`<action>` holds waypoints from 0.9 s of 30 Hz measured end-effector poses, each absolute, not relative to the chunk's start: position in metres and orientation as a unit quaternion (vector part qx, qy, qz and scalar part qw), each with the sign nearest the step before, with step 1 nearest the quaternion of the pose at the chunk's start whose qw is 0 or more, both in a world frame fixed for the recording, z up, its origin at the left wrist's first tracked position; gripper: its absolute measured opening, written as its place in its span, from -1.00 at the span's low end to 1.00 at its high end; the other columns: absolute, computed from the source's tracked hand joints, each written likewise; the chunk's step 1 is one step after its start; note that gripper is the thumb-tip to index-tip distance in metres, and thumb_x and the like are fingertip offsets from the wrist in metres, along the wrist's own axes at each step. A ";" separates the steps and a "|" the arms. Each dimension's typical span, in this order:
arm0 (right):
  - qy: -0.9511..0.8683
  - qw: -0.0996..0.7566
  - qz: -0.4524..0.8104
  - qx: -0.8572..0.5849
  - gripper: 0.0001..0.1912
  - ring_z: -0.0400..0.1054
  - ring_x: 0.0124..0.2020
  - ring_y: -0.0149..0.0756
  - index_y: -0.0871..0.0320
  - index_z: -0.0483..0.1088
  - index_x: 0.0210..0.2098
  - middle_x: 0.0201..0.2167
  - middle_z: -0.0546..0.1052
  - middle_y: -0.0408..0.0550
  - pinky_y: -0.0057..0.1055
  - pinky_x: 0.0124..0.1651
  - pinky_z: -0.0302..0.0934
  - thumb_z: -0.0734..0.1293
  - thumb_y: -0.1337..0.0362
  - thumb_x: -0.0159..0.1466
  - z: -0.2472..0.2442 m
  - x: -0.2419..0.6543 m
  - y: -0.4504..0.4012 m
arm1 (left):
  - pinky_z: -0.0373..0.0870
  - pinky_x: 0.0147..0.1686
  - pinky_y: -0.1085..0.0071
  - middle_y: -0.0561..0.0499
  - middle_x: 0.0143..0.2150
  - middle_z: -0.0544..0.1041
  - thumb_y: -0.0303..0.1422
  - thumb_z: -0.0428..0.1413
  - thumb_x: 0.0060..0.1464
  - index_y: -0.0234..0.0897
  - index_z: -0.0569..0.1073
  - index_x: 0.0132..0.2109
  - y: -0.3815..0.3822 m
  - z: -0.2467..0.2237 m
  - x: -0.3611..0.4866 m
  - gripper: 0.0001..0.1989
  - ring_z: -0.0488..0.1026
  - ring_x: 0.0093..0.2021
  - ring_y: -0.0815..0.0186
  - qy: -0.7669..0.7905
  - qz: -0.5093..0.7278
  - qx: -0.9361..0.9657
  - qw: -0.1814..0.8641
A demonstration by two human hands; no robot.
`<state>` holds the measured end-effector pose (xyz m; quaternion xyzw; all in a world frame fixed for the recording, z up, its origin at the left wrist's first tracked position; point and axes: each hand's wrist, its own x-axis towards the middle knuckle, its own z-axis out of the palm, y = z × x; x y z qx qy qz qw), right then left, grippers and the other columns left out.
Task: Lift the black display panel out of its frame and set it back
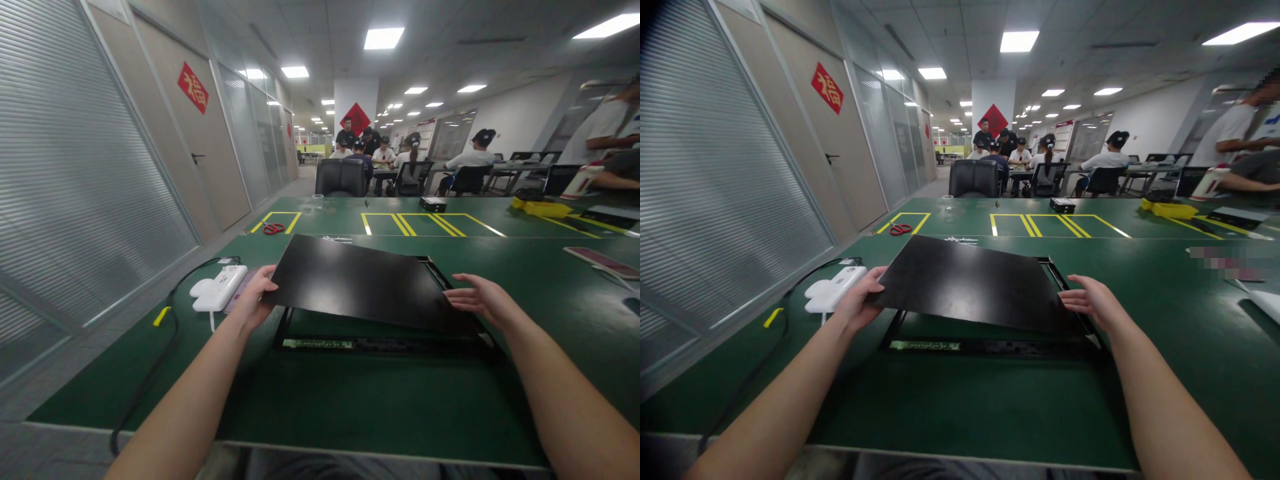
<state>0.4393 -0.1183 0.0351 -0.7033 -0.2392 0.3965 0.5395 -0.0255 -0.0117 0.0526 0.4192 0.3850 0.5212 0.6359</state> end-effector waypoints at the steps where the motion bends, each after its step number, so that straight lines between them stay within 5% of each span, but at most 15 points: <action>1: -0.240 0.547 0.406 -0.692 -0.55 0.60 -0.38 -0.13 0.23 0.34 0.20 -0.41 0.66 0.18 -0.25 -0.20 0.52 0.26 0.23 0.35 0.036 0.437 -0.118 | 0.41 -0.38 0.39 0.03 -0.28 0.57 -0.49 0.16 -0.39 -0.25 0.50 -0.20 -0.011 0.054 -0.027 -0.56 0.50 -0.30 0.21 0.377 0.533 0.417 0.632; 15: -0.239 0.505 0.334 -0.759 -0.58 0.54 -0.51 -0.21 0.26 0.35 0.19 -0.55 0.60 0.07 -0.40 -0.42 0.45 0.24 0.26 0.38 0.039 0.439 -0.121 | 0.37 -0.44 0.43 0.10 -0.35 0.56 -0.55 0.21 -0.40 -0.25 0.45 -0.16 -0.014 0.037 -0.013 -0.50 0.49 -0.42 0.29 0.413 0.459 0.443 0.650; 27: -0.265 0.443 0.295 -0.804 -0.61 0.55 -0.41 -0.23 0.23 0.42 0.10 -0.40 0.63 0.12 -0.35 -0.28 0.49 0.30 0.19 0.33 0.030 0.448 -0.114 | 0.42 -0.34 0.41 0.09 -0.37 0.57 -0.55 0.21 -0.43 -0.25 0.42 -0.21 -0.009 0.024 -0.007 -0.53 0.54 -0.35 0.26 0.448 0.426 0.457 0.639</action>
